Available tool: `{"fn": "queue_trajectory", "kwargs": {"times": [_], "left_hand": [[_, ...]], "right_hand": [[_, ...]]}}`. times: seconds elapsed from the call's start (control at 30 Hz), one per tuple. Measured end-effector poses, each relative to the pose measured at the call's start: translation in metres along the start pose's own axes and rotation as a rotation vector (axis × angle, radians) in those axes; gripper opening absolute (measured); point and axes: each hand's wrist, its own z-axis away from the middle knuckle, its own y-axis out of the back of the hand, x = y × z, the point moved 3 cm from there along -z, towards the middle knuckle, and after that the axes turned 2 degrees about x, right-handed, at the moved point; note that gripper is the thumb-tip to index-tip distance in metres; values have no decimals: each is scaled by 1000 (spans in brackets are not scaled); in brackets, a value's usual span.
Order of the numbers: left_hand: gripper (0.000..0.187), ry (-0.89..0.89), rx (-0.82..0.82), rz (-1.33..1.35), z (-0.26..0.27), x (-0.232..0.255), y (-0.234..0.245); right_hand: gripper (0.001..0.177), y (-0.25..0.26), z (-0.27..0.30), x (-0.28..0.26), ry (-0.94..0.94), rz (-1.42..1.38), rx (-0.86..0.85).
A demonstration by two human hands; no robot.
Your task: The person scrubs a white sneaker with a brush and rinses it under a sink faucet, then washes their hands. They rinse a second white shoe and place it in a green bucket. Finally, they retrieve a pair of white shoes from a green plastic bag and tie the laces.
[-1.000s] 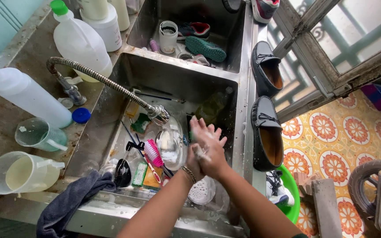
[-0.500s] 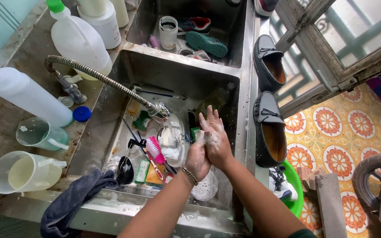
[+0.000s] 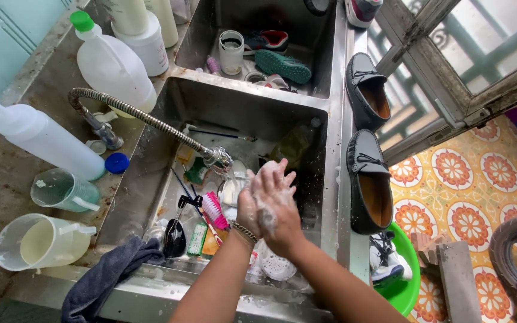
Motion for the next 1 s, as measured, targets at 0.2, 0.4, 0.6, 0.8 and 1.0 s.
{"fn": "queue_trajectory", "kwargs": {"times": [0.2,0.4,0.6,0.8,1.0], "left_hand": [[63,-80,27,-82,-23,-9,38],[67,-159,37,-150,-37,-1,61],[50,-227,121,-280,-33,-28,89],[68,-187,169,-37,-63,30,85],[61,-500,189,-292,-98,112,118]], "right_hand": [[84,-9,-27,32,15,-213,-96],[74,20,-4,-28,-8,61,-56],[83,-7,-13,46,-85,-360,-91],[69,-16,15,-3,-241,-588,170],[36,-42,-33,14,-908,-842,386]]}}
